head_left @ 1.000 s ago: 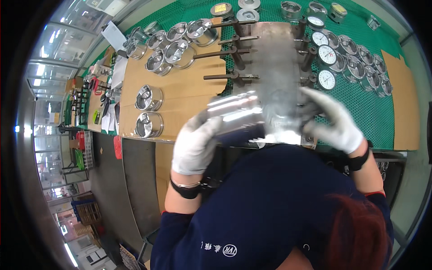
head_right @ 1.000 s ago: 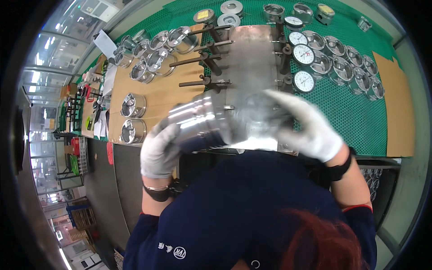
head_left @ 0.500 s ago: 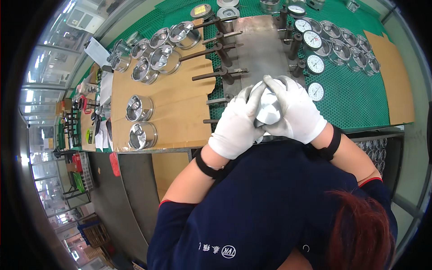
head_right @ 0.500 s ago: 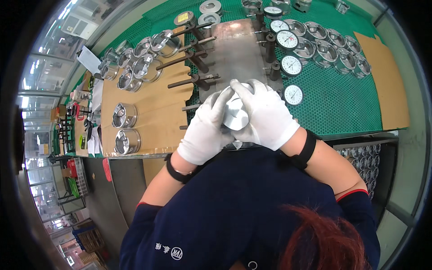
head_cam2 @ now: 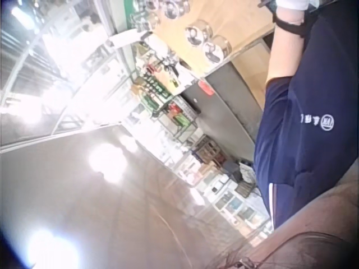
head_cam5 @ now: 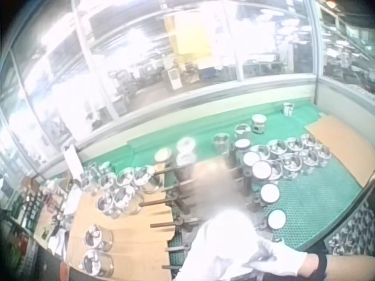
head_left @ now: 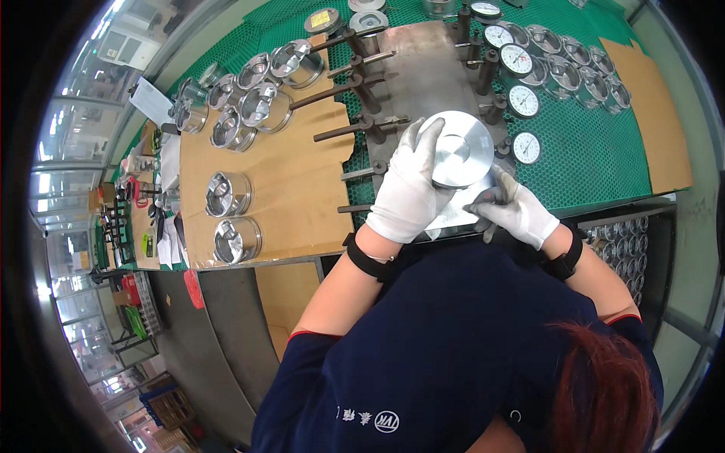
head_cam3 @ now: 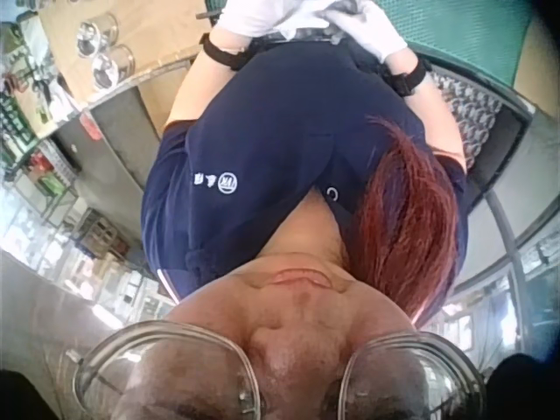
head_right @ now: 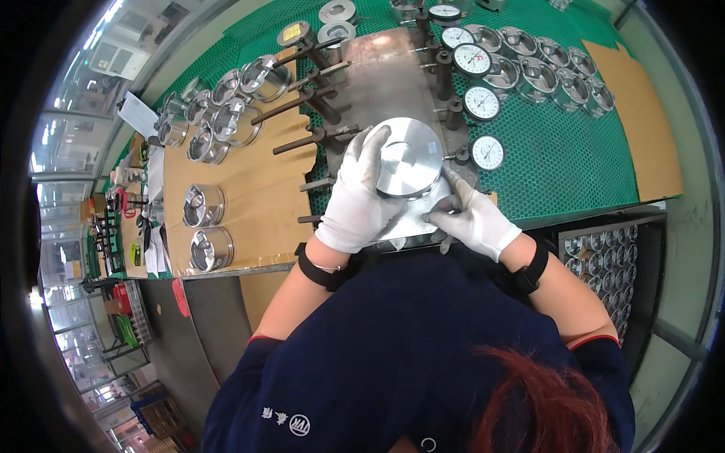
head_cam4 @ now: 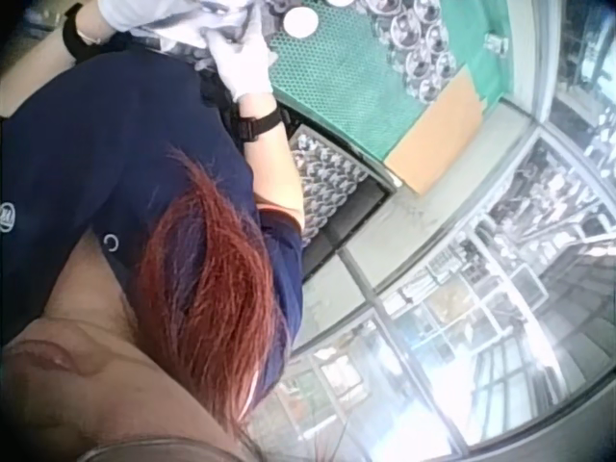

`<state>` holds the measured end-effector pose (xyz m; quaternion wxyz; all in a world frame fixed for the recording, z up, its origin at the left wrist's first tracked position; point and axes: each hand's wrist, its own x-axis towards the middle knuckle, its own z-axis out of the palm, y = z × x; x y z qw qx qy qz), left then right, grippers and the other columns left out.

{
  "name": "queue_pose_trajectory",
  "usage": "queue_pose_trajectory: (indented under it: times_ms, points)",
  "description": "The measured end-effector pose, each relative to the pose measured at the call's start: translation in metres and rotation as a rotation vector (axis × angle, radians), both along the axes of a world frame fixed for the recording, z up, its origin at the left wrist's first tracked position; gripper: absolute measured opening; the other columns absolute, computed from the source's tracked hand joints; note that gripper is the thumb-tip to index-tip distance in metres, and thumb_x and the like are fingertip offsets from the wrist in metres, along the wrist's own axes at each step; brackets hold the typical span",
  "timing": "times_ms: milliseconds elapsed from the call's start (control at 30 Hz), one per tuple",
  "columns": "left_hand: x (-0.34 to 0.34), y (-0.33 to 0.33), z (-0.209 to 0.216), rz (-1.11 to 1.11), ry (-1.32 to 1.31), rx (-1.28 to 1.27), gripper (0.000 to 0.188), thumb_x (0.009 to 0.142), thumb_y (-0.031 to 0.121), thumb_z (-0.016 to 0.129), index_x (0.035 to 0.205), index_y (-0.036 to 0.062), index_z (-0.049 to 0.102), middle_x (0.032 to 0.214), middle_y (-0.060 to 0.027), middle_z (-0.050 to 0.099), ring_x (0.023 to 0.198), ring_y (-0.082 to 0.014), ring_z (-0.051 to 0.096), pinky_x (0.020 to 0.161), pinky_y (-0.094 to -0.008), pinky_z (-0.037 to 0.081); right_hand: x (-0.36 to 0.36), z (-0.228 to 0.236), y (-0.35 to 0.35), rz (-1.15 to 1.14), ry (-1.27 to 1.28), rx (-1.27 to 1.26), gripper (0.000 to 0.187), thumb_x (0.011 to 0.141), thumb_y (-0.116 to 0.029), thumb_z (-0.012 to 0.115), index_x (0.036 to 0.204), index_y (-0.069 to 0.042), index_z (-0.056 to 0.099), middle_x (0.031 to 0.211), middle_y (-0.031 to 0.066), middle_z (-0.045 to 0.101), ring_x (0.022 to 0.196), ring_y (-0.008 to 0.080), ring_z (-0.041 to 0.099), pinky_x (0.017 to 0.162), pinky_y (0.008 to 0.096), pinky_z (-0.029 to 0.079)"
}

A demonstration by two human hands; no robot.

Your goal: The person assembles engine pistons by inserting rings onto the piston body and placing them into a jig. They handle the pistons one at a time, repeating the process for multiple units. Finally, the person arranges the assembled pistons in a cardboard box.

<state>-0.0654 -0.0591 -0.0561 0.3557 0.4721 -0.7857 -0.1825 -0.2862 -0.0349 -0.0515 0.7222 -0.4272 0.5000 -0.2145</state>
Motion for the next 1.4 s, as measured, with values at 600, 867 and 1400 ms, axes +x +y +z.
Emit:
queue_pose_trajectory:
  times_ms: [600, 867, 1400]
  points:
    - [-0.001, -0.006, -0.002, 0.002, 0.049, -0.024, 0.096, 0.067, 0.013, 0.086, 0.149, 0.005, 0.037, 0.141, -0.0335, 0.044, 0.128, -0.0502, 0.049, 0.104, -0.0494, 0.048, -0.001, -0.002, -0.002, -0.022, -0.032, 0.017, 0.095, 0.09, -0.007, 0.066, 0.162, -0.006, 0.005, 0.105, 0.0137, 0.062, 0.074, 0.0173, 0.067, 0.055, 0.0306, 0.06]
    - [-0.006, 0.007, 0.03, 0.093, 0.393, 0.483, 0.053, 0.076, 0.012, 0.073, 0.124, -0.0039, 0.058, 0.111, -0.0236, 0.067, 0.1, -0.034, 0.069, 0.088, -0.0401, 0.056, 0.006, 0.006, 0.005, -0.036, 0.035, -0.592, 0.078, 0.09, -0.009, 0.068, 0.155, 0.002, 0.026, 0.138, 0.0155, 0.058, 0.131, 0.0227, 0.053, 0.112, 0.0329, 0.041]
    - [0.241, 0.057, 0.006, 1.111, -0.553, 0.186, 0.073, 0.087, 0.033, 0.068, 0.143, -0.006, 0.045, 0.131, -0.0312, 0.06, 0.12, -0.0433, 0.06, 0.104, -0.0446, 0.047, -0.309, -0.043, -0.072, -1.091, 0.304, -0.174, 0.023, 0.099, -0.031, 0.056, 0.097, -0.01, 0.063, 0.067, 0.0043, 0.059, 0.046, 0.0148, 0.051, 0.042, 0.0298, 0.039]
